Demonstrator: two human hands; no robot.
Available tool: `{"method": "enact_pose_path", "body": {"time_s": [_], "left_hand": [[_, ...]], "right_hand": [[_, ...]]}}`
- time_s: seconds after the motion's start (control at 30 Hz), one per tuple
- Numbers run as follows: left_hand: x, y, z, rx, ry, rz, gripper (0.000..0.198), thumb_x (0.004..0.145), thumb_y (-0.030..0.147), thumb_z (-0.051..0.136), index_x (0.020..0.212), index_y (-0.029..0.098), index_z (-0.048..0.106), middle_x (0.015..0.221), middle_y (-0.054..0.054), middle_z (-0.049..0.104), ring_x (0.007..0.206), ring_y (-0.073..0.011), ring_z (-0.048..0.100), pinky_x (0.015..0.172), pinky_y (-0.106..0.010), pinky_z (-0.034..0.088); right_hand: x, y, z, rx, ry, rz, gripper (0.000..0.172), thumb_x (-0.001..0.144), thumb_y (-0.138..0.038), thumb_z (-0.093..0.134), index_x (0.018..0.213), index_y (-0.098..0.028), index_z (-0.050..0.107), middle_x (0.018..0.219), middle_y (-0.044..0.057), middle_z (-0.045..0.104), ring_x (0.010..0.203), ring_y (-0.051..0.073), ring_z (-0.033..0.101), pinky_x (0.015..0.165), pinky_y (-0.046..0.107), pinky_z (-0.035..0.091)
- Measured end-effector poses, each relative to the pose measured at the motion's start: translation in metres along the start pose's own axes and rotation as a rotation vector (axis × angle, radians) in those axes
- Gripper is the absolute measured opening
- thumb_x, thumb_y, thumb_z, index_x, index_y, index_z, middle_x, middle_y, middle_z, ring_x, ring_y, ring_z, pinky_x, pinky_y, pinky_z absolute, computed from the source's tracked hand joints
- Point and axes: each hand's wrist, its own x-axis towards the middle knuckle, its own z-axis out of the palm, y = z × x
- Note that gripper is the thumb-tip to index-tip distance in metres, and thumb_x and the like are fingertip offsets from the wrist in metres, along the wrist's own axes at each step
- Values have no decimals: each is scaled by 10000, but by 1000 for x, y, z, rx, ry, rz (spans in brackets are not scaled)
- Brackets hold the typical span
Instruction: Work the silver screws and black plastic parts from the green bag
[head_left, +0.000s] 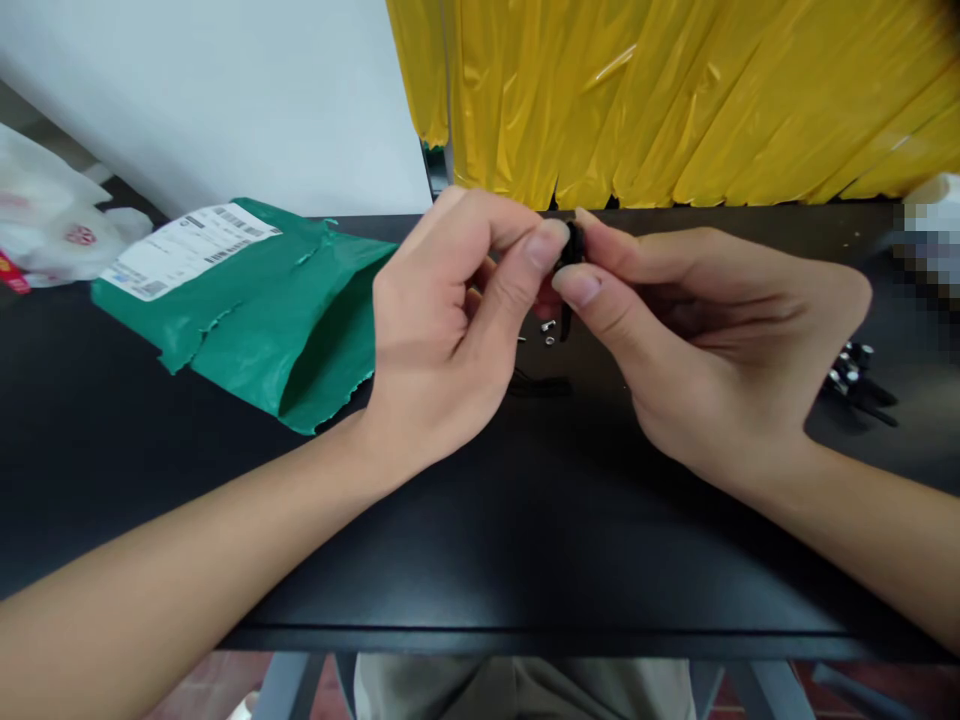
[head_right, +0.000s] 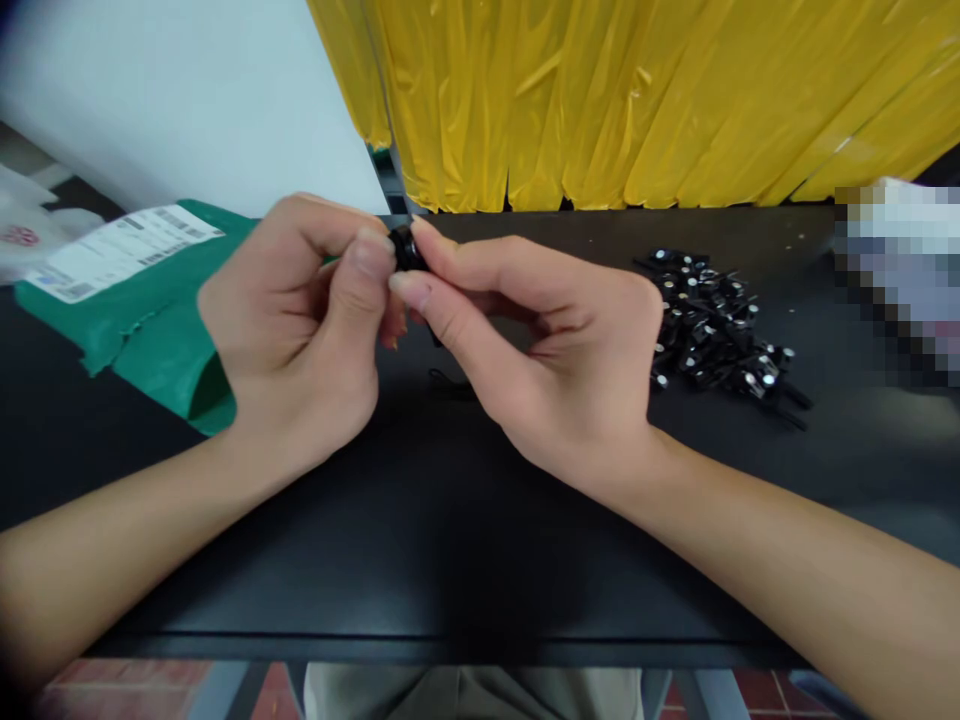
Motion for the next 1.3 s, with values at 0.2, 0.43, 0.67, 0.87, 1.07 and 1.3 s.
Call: {"method": "enact_pose_path", "body": {"time_s": [0.2,0.43,0.67,0.87,1.07,1.3], "left_hand": [[9,2,5,-192,-23,-153,320,1089,311,733,774,250,736,692,6,677,602,-124,649,525,-257,491],[8,5,4,-299,-7,-456,75,971,252,859,900,257,836,720,39,662,566,-90,625,565,-209,548],[11,8,7,-278,-23,-577,220,1019,211,796,802,232,765,646,26,629,627,-130,674,610,-251,578],[11,0,13,-296,-43,-438,275,986,290,872,759,282,717,712,-7,691,665,-181,676,610,-361,562],[8,-6,16,-211,-25,-358,353,1019,393,831,730,300,651,662,24,641,572,-143,531,540,-357,466],[5,1,15,20,22,-343,394,1080,390,719,702,312,637,679,7,623,623,-188,553,620,-395,444]], "right_hand": [[5,5,4,48,58,-3,437,912,12,832,1038,-402,892,1016,-134,880,887,164,863,866,279,762],[5,17,2,51,47,2,435,934,-17,824,1047,-431,890,999,-138,878,889,166,861,874,301,753],[7,20,3,46,9,80,309,932,-97,839,986,-396,894,930,-83,879,788,219,839,781,371,760],[9,21,3,50,21,83,307,928,-125,851,945,-429,890,909,-95,876,777,206,825,770,361,744],[7,27,3,110,3,84,217,922,-160,885,976,-370,901,959,-62,889,798,185,838,792,313,737],[5,27,5,103,6,58,204,936,-177,884,1015,-364,900,921,-65,881,808,197,841,792,334,735]]}}
